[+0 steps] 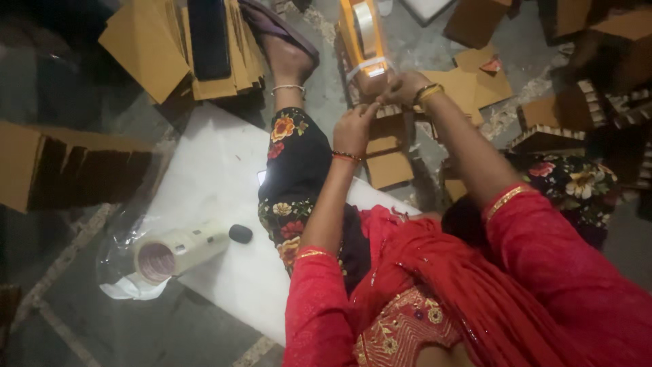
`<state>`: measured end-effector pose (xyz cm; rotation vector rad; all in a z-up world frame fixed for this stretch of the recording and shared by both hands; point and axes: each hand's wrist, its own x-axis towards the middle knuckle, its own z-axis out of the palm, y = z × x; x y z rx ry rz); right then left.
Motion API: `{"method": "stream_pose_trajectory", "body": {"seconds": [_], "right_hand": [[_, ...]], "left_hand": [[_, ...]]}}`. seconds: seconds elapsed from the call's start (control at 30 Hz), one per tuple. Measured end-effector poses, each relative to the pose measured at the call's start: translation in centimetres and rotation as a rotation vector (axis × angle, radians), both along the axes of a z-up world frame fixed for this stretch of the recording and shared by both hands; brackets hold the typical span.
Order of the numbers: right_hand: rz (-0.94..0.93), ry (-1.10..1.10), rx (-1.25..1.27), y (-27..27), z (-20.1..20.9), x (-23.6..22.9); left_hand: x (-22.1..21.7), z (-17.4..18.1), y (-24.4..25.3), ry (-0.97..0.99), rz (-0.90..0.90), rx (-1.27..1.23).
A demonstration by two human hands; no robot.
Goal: The person sits on the floor and assembles small cardboard boxes by folding the flaps and securing them with adhesive tape. They repeatedly pick up flat cardboard pieces, fold them into box shapes, and use a tape dispenser to seal the edges.
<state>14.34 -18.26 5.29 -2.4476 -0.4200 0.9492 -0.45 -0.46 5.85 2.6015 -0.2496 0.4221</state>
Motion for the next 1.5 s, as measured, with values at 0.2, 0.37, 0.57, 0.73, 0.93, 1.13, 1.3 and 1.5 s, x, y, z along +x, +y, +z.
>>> {"method": "stream_pose_trajectory", "body": {"seconds": [0.2, 0.37, 0.57, 0.73, 0.93, 1.13, 1.3, 1.5], "right_hand": [[0.061, 0.078, 0.719, -5.5, -7.0, -2.2], [-0.584, 0.512, 0.689, -7.2, -6.0, -6.6], [-0.555, 0.123, 0.963, -3.7, 0.2, -13.6], [-0.561, -0.611, 0.711, -1.4, 2.5, -14.1], [-0.05, -0.707, 0.488, -4.0, 5.3, -12.0], [0.121, -0.624, 0.464, -1.4, 3.6, -11.3], [-0.383, -0.335, 0.695, 0.1, 2.8, -4.4], [-0.318, -0.459, 0.368, 4.2, 2.9, 0.6]], "left_hand": [[-2.8, 0.6, -1.1, -0.311, -0.205, 0.174], [-3.8, -1.0, -0.5, -0.289, -0.23, 0.112], [-3.9, -1.8, 0.0, -0.223, 0.385, -0.316], [-4.7, -1.0, -0.4, 0.241, 0.359, -0.07], [-5.4, 1.8, 3.7, 0.643, 0.319, -0.05], [-2.3, -2.9, 1.0, 0.179, -0.082, -0.37], [-1.8, -4.1, 0.6, 0.206, 0.135, -0.239], [-1.5, -2.1, -0.3, 0.176, 0.132, -0.245]]}}
